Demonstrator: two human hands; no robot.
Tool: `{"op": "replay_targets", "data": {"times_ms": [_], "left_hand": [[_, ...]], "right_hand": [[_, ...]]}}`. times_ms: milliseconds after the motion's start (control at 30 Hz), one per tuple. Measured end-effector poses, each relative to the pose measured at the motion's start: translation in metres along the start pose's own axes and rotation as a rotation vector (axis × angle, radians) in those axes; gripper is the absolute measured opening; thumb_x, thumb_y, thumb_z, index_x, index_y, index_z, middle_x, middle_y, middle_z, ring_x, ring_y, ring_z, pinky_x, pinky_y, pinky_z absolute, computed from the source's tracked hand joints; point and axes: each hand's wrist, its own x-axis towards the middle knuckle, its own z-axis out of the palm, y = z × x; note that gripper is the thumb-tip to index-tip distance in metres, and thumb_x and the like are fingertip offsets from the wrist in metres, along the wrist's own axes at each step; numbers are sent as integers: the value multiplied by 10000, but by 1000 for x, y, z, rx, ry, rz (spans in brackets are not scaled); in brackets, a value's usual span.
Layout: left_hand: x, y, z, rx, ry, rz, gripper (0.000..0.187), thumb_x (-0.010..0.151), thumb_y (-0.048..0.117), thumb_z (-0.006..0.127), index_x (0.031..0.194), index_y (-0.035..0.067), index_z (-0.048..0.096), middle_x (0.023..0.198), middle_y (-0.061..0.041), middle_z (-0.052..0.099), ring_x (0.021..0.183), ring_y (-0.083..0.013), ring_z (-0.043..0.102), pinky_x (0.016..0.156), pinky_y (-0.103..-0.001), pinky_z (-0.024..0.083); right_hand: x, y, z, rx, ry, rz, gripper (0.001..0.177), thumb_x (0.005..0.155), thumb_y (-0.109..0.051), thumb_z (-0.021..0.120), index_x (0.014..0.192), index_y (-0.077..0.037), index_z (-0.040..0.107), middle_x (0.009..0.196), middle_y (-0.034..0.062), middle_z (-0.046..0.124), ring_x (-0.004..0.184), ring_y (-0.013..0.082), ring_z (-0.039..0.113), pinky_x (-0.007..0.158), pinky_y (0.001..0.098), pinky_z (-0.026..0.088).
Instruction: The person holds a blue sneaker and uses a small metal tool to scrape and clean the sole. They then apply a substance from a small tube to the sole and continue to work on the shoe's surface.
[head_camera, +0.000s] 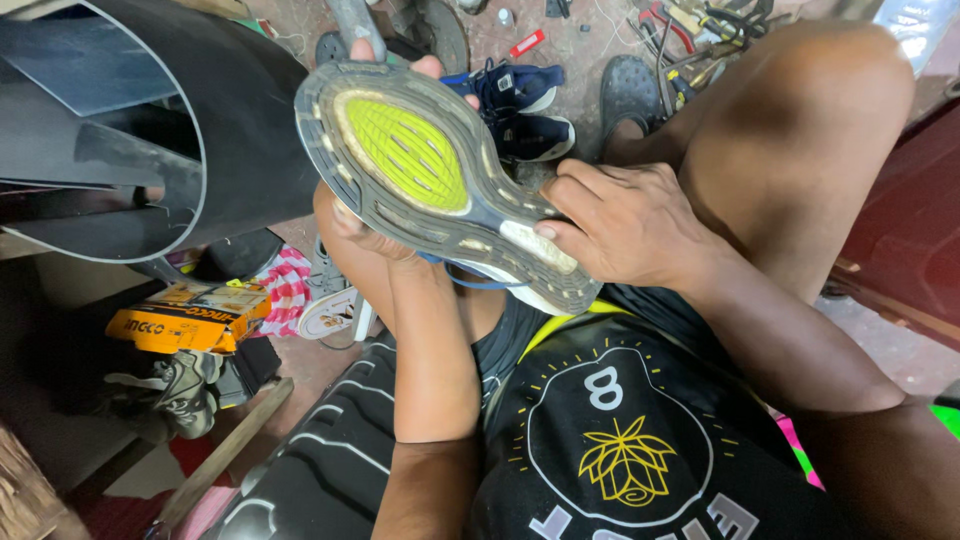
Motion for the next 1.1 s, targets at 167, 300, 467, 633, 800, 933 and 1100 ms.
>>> {"op": "replay_targets", "data": {"times_ms": [167,300,467,633,800,933,1100], "left_hand": [[-2,2,-6,94,47,25,1157,847,436,823,1661,35,105,1554,-272,389,1436,-380,460,1188,-597,417],[1,29,-16,4,37,-49,1137,871,489,790,1659,89,74,1549,-343,335,1333,-567,446,1123,-654,383],[8,27,-26,-159,-59,229,1146,885,542,778,1665,50,97,1565,-339,329,1471,-408,392,1261,-607,331],[24,27,-28,-217,-177,245,1092,868,649,700,1658,99,184,1687,-226,294,1517,-380,345,1264,-460,350],[17,20,-18,-139,264,380,1082,882,749,585,1638,87,184,1742,-102,246,1568,-259,248,1296,-445,289],[21,27,-28,-43,207,327,1101,831,784,579,1623,96,245,1703,-161,283,1559,-252,285,1303,-444,300],[14,31,-18,-10,239,260,905,967,681,467,1633,117,230,1639,-189,316,1484,-248,372,1251,-416,353]], "right_hand": [[1,-1,2,-30,-7,-1,285,949,-345,675,998,-67,640,933,93,640,733,305,664,600,452,490],[-4,18,-11,397,52,24,137,1034,-179,621,1126,-79,639,940,70,597,817,260,631,712,363,511],[-11,22,-21,552,-55,-2,512,783,-219,844,1234,-82,645,818,29,555,680,160,559,621,295,473],[-15,23,-9,499,-68,-84,890,726,-382,923,1444,-40,524,746,27,533,633,150,546,594,304,472],[-16,19,-4,426,-10,-109,872,797,-401,875,1467,-11,475,755,26,550,643,162,591,606,310,484],[-16,16,-4,516,-27,-79,768,880,-325,788,1470,22,440,761,40,540,656,181,604,612,312,486],[-24,25,4,583,-52,58,530,988,-248,695,1423,-11,507,767,43,568,650,155,598,639,316,488]]}}
